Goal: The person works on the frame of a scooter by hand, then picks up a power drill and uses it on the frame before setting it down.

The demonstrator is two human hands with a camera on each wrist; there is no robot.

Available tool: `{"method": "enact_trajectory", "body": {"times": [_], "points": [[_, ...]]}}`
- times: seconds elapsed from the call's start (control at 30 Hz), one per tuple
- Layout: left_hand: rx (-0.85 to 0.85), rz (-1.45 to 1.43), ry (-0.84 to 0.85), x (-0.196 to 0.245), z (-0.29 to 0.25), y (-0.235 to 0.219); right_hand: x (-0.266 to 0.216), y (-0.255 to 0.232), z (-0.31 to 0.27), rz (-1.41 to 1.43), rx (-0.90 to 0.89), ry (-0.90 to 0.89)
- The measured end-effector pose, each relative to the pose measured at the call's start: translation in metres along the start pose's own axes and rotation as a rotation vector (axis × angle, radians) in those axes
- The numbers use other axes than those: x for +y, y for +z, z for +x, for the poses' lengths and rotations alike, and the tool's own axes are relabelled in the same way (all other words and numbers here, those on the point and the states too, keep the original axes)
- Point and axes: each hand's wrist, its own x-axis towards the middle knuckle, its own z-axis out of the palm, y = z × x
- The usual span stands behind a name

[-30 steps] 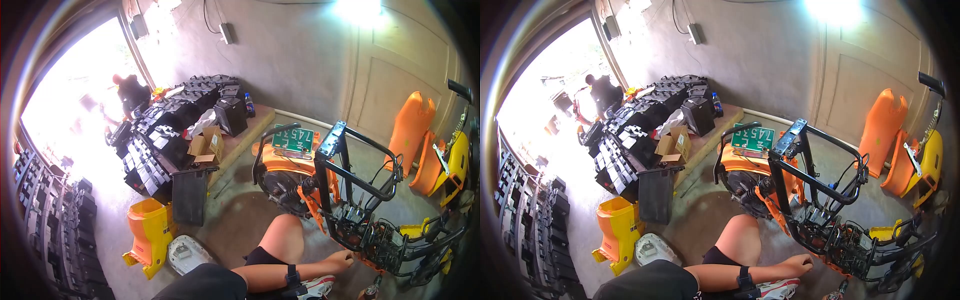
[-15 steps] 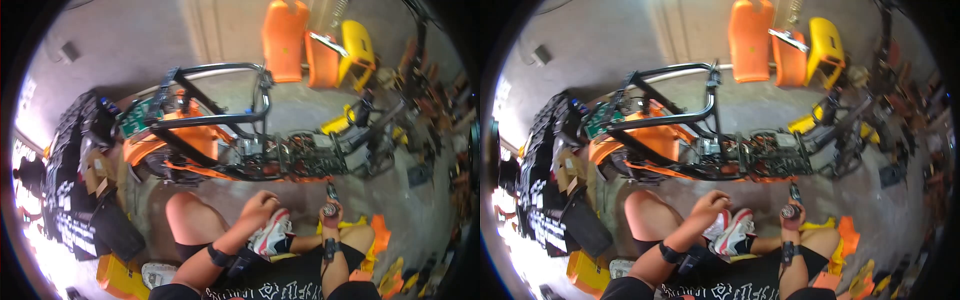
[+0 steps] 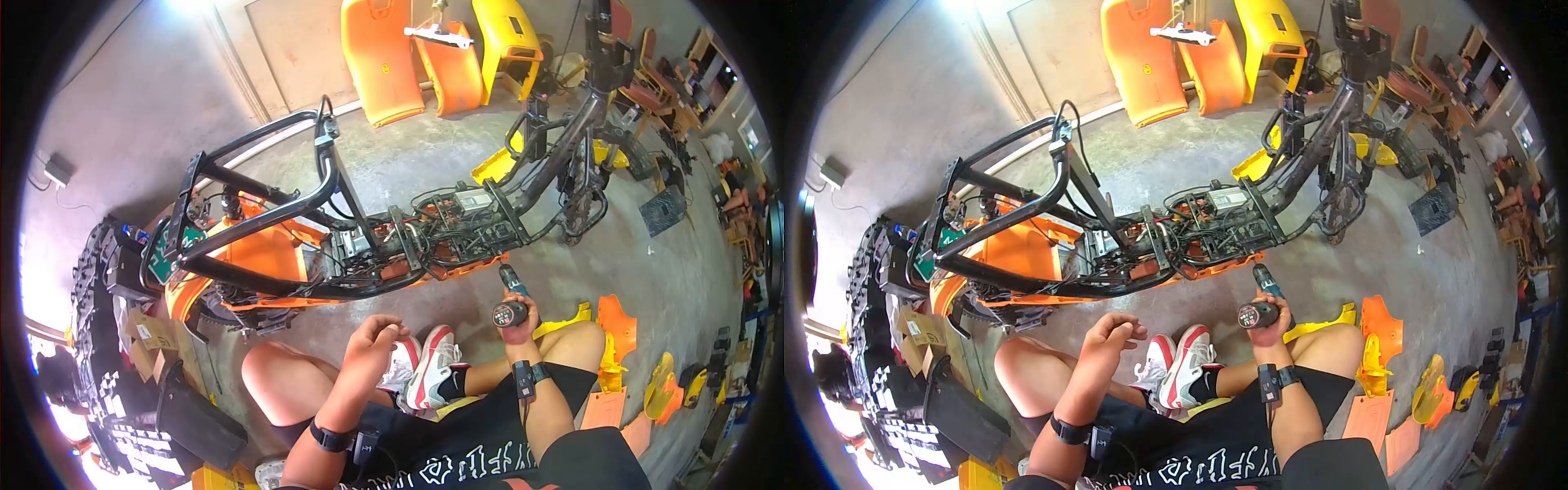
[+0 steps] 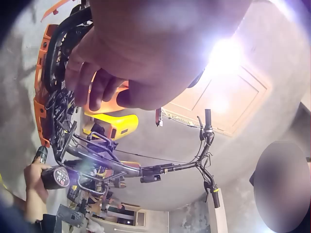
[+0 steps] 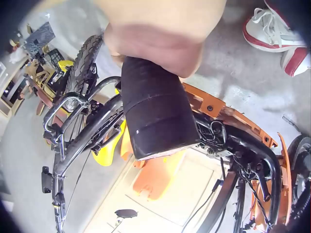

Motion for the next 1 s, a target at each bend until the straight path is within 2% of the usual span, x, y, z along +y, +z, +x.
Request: {"method": "enact_trajectory", "body": {"times": [0.03, 0.07, 0.23, 0.33, 0.47, 0.57, 0.63, 0.7, 0.77, 0.83, 0.87, 0.97, 1.0], "points": [[-0.006, -0.018, 0.028, 0.0, -0.001, 0.0, 0.0, 0.0, 0.0, 0.009, 0.017, 0.002], [-0.012, -0.037, 0.053, -0.002, -0.003, 0.0, 0.003, 0.001, -0.002, -0.037, -0.064, -0.011], [-0.032, -0.051, 0.075, 0.0, -0.005, 0.001, 0.011, 0.01, -0.007, 0.011, 0.009, -0.057], [-0.03, -0.036, 0.076, -0.003, -0.005, 0.001, 0.005, 0.0, -0.001, 0.02, -0.066, 0.002], [-0.023, -0.04, 0.086, -0.003, -0.013, 0.004, -0.002, -0.012, -0.003, 0.107, 0.033, 0.036], [-0.024, -0.031, 0.105, -0.002, -0.016, 0.004, 0.008, -0.007, -0.006, 0.07, -0.064, 0.016], [-0.004, -0.03, 0.12, -0.004, -0.018, 0.005, 0.011, -0.013, -0.005, -0.096, -0.137, -0.103], [-0.001, -0.033, 0.138, -0.003, -0.023, 0.006, 0.017, -0.006, -0.008, -0.039, -0.148, -0.146], [0.004, -0.021, 0.147, 0.002, -0.029, 0.01, 0.016, -0.001, -0.01, 0.073, -0.098, -0.044], [-0.021, -0.02, 0.145, -0.002, -0.021, 0.011, 0.014, 0.012, -0.008, 0.045, -0.06, -0.09], [-0.018, -0.024, 0.14, -0.004, -0.021, 0.01, 0.011, 0.011, -0.006, 0.21, 0.011, -0.022], [-0.022, -0.01, 0.142, -0.005, -0.021, 0.008, 0.014, 0.011, -0.008, 0.115, -0.1, -0.048], [-0.03, -0.019, 0.14, -0.005, -0.021, 0.007, 0.018, 0.021, -0.01, 0.129, 0.095, -0.162]]}}
